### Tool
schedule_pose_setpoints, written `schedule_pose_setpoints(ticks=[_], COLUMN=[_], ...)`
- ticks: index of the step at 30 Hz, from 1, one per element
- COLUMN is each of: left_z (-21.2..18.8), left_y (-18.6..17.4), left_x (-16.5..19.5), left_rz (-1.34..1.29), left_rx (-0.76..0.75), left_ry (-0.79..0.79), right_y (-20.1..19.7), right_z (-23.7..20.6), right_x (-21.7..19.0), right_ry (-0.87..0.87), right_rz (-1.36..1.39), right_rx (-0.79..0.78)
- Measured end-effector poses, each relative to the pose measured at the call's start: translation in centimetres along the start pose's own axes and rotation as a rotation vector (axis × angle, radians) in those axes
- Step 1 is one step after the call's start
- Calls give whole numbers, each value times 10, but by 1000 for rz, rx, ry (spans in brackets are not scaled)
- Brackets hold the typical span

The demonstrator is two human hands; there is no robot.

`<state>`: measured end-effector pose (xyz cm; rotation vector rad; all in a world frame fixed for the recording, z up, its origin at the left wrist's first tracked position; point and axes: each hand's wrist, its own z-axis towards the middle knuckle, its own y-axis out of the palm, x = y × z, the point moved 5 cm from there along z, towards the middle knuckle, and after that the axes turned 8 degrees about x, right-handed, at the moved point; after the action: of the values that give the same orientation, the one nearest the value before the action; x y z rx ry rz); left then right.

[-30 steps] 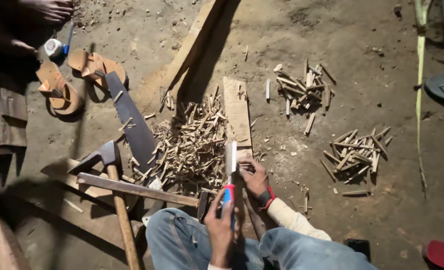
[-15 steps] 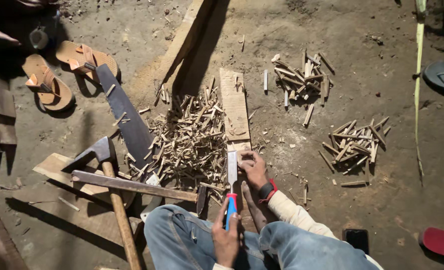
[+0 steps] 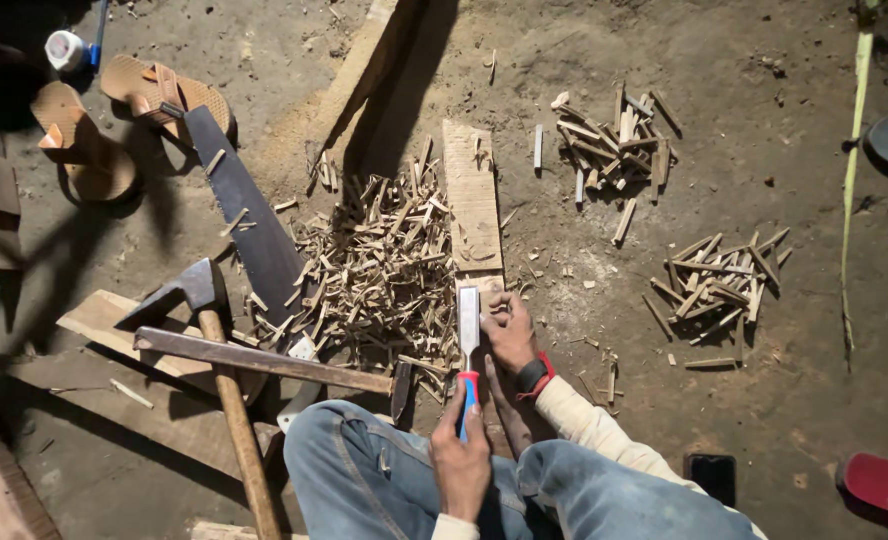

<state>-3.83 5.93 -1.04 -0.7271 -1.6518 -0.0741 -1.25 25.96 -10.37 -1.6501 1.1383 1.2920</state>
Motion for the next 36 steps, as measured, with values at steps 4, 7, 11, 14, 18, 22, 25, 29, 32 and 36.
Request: schedule_pose_setpoints(ticks=[4,7,11,14,18,22,25,29,32,36], left_z=[20,22,1,-13,-18,-10,-9,11,34,33], left_y=[14,15,2,-6,-2,0,5,14,8,-14], left_x=[6,4,11,13,-2,10,9,7,-1,-28], left_rz=[57,39,-38,-20,70,45,61,-5,-35,-273], left_rx=[6,-3,-13,5,-53,20,32,58,18,-131], left_ry=[-51,-104,74,94,-291,-72,-62,14,22,-311], right_y=[-1,1,0,-1,-2,-1,-1,-1,-1,3], right_z=[1,1,1,1,0,0,0,-2,-4,-5], right_x=[-3,-1,-4,-4,-1,0,-4,-1,-7,-7], right_ry=[-78,-48,-70,-125,-129,-69,-117,-59,-151,51], right_rz=[-73,-36,-12,17,-34,-16,-75,-69,-25,177], right_rx=[28,-2,0,0,20,31,41,32,13,-46])
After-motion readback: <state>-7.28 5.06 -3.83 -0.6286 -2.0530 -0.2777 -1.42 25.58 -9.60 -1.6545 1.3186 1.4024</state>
